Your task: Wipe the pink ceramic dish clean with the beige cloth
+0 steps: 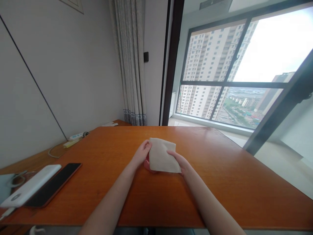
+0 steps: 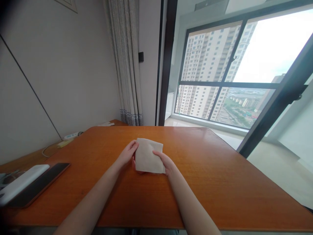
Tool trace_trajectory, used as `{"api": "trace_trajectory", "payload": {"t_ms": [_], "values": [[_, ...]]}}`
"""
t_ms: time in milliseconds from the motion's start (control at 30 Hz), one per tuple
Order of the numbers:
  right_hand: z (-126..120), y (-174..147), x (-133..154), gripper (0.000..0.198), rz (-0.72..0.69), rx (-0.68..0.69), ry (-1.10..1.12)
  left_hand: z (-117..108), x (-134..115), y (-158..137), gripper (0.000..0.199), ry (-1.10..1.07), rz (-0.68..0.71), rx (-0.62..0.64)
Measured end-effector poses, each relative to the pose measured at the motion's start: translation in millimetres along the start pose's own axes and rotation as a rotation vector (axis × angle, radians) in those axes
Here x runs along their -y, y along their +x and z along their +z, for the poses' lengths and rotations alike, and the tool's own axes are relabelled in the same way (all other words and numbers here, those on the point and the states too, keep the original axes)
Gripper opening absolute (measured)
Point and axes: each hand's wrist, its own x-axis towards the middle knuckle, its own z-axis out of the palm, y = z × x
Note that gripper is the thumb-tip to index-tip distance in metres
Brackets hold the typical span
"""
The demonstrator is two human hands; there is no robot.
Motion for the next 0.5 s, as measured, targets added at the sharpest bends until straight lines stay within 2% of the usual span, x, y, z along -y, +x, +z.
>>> {"api": "trace_trajectory", "payload": {"t_ms": [67,133,200,267,333,433,500], "values": [[-3.9,2.0,3.4,0.034,-0.139,-0.257,0.026,-9.6,10.3,-0.5,0.037,0.046,-0.007,-0.043],[-6.5,2.1,7.3,0.034,-0.396,-0.516,0.016,-20.1,24.0,-1.5,0.03,0.198,0.012,-0.143],[-5.5,0.0,8.9,0.032,-0.672,-0.605,-0.148,-27.9,38.6,-3.0,0.027,0.346,0.013,-0.222],[0.7,-3.5,6.6,0.031,-0.87,-0.496,-0.468,-31.0,50.7,-4.4,0.034,0.381,-0.055,-0.235],[11.8,-7.0,1.0,0.031,-0.927,-0.277,-0.812,-29.9,58.2,-5.4,0.04,0.333,-0.119,-0.182],[30.1,-10.6,-7.7,0.026,-0.83,-0.03,-1.134,-25.7,60.8,-6.7,0.036,0.312,-0.109,-0.066],[38.0,-11.9,-10.1,0.02,-0.758,0.002,-1.198,-23.7,59.5,-7.7,0.032,0.337,-0.08,-0.019]]}}
